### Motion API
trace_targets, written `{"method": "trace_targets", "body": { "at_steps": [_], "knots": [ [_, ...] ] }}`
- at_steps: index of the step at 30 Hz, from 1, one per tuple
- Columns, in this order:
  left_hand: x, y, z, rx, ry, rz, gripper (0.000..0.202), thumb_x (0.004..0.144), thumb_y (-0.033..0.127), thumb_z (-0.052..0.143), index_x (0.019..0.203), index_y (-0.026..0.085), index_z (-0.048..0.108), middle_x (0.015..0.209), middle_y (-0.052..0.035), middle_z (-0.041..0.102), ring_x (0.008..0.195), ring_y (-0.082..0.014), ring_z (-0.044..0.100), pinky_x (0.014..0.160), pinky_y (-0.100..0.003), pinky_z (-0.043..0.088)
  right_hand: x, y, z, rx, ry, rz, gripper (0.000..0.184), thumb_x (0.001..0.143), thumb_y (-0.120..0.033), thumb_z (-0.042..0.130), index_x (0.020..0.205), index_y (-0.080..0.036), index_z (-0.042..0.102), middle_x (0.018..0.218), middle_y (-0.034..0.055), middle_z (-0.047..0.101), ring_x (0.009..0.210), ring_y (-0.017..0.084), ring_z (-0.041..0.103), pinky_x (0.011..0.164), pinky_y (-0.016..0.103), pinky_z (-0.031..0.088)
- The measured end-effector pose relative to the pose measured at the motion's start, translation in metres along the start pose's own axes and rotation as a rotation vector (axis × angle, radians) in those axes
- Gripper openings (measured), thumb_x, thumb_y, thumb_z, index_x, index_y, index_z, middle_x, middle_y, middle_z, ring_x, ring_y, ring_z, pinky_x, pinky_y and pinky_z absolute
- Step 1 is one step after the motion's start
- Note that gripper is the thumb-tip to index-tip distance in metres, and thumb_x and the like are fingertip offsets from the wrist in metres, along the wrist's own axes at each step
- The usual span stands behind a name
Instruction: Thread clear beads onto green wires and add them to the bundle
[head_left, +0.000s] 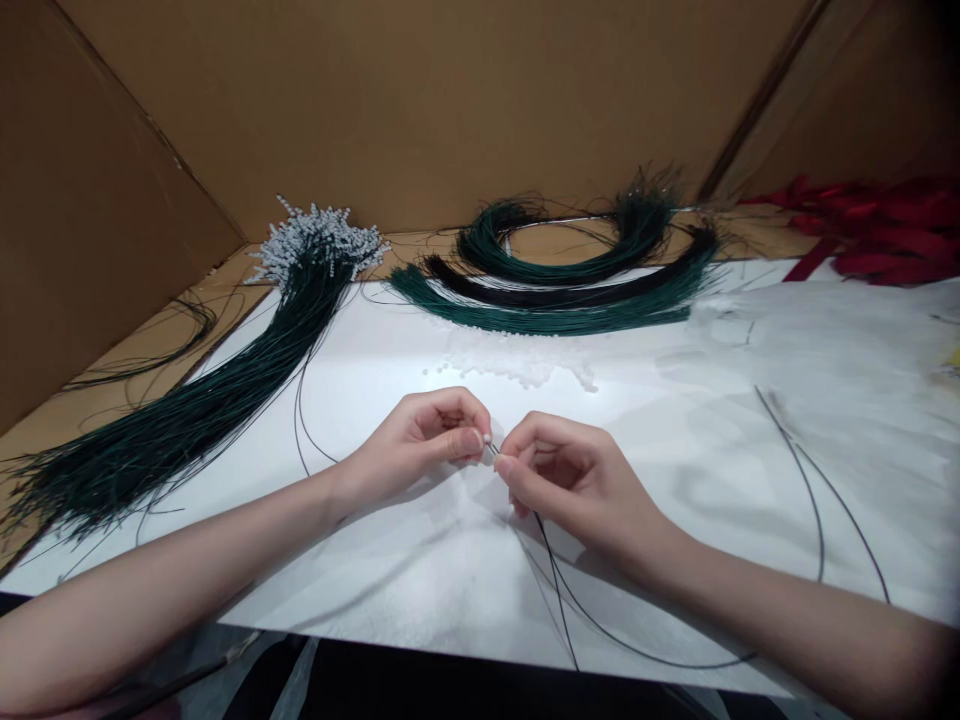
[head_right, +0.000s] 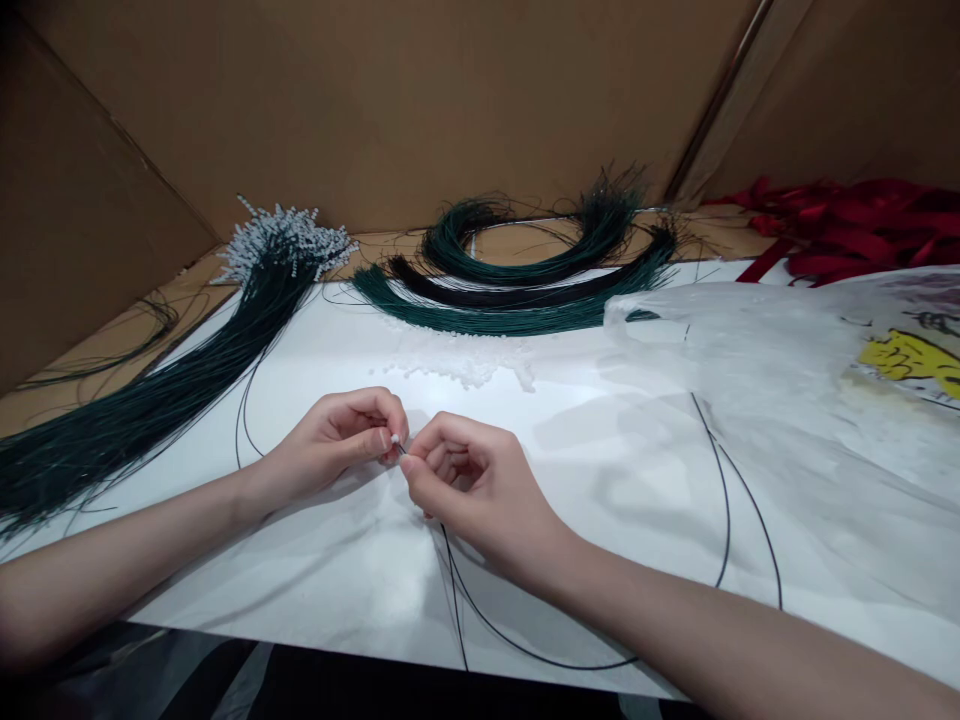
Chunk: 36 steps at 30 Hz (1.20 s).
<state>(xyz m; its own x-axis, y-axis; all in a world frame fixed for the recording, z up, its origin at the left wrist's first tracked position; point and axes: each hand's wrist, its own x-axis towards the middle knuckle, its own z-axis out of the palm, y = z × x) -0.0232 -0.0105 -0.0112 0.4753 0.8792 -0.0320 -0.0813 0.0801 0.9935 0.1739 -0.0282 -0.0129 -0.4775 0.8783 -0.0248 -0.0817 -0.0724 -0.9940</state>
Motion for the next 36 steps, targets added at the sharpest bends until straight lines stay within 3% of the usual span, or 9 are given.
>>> {"method": "trace_targets", "body": {
  "at_steps": [15,36],
  "knots": [
    [0.0008,0.0050,-0.0012,0.174,-0.022,-0.001,0.011,0.086,0.019,0.067,0.079,0.012,0.066,0.071,-0.0002,0.058,0.064,-0.0086,0.048,0.060,-0.020,0.039,-0.0005,0.0006,-0.0004,-0.119,0.011,0.011,0.010,0.079,-0.017,0.067,0.072,-0.017,0.060,0.055,-0.0053,0.048,0.050,0.007,0.041,0.048,0.021,0.031],
    [-0.0010,0.0023,-0.0017,0.165,-0.023,0.008,0.011,0.087,0.021,0.068,0.082,0.012,0.066,0.075,-0.0011,0.061,0.067,-0.0086,0.051,0.061,-0.020,0.040,-0.0014,-0.0001,0.0004,-0.147,0.020,0.019,0.009,0.081,-0.017,0.065,0.073,-0.017,0.062,0.055,-0.0044,0.052,0.050,0.008,0.046,0.047,0.022,0.033]
  ]
}}
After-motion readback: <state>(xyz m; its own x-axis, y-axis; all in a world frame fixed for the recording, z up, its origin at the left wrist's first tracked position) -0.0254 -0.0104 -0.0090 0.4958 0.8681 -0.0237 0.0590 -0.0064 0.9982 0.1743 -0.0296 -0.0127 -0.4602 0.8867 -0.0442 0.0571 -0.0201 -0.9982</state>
